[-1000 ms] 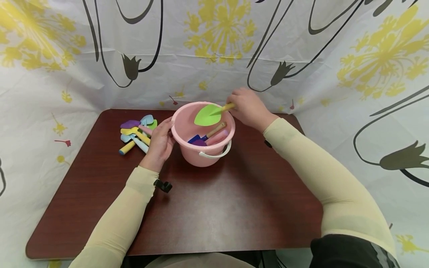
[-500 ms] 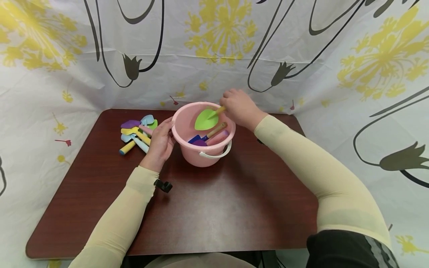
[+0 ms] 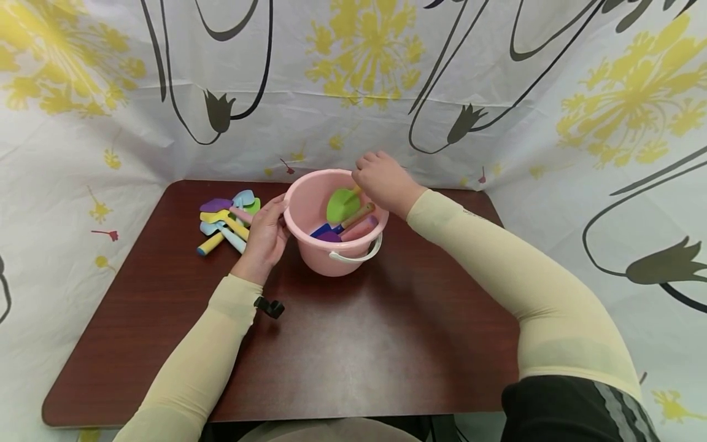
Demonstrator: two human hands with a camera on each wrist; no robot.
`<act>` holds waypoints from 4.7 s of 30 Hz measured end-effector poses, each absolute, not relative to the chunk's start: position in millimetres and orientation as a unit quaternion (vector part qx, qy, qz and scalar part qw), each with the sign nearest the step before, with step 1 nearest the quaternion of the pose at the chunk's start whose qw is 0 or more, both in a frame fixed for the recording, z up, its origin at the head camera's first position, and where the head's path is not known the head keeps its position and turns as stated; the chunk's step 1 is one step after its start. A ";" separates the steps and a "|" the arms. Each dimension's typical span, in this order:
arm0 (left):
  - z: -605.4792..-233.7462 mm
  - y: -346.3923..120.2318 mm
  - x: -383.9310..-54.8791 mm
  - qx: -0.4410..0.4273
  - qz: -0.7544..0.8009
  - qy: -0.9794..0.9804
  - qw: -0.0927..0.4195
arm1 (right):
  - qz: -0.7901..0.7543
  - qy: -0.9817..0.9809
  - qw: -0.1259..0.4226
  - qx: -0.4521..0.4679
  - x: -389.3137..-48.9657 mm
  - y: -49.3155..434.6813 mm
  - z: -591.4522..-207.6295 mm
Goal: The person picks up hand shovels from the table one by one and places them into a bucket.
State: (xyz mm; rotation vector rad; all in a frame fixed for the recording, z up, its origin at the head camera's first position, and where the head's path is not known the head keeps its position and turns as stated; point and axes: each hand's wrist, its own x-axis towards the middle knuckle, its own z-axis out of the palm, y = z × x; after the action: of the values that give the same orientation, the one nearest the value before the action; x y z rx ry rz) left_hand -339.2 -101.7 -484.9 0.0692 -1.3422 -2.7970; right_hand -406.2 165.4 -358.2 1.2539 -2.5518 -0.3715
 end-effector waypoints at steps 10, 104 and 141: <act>-486.6 -103.2 -339.1 0.025 -0.902 -0.431 0.021 | -0.148 -0.870 0.090 0.462 -408.8 153.4 -358.4; -488.7 -101.5 -339.3 0.009 -0.903 -0.429 0.031 | 0.058 -0.887 -0.067 0.452 -418.5 129.8 -398.7; -490.8 -103.0 -341.9 0.006 -0.903 -0.427 0.036 | 0.572 -0.821 0.003 -0.006 -380.0 198.8 -435.3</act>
State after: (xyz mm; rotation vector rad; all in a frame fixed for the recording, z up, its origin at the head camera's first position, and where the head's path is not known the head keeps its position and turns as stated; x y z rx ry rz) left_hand -341.9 -103.0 -490.8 0.0199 -1.3122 -2.7753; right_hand -380.0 198.8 -435.3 -0.0183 -2.5730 1.7922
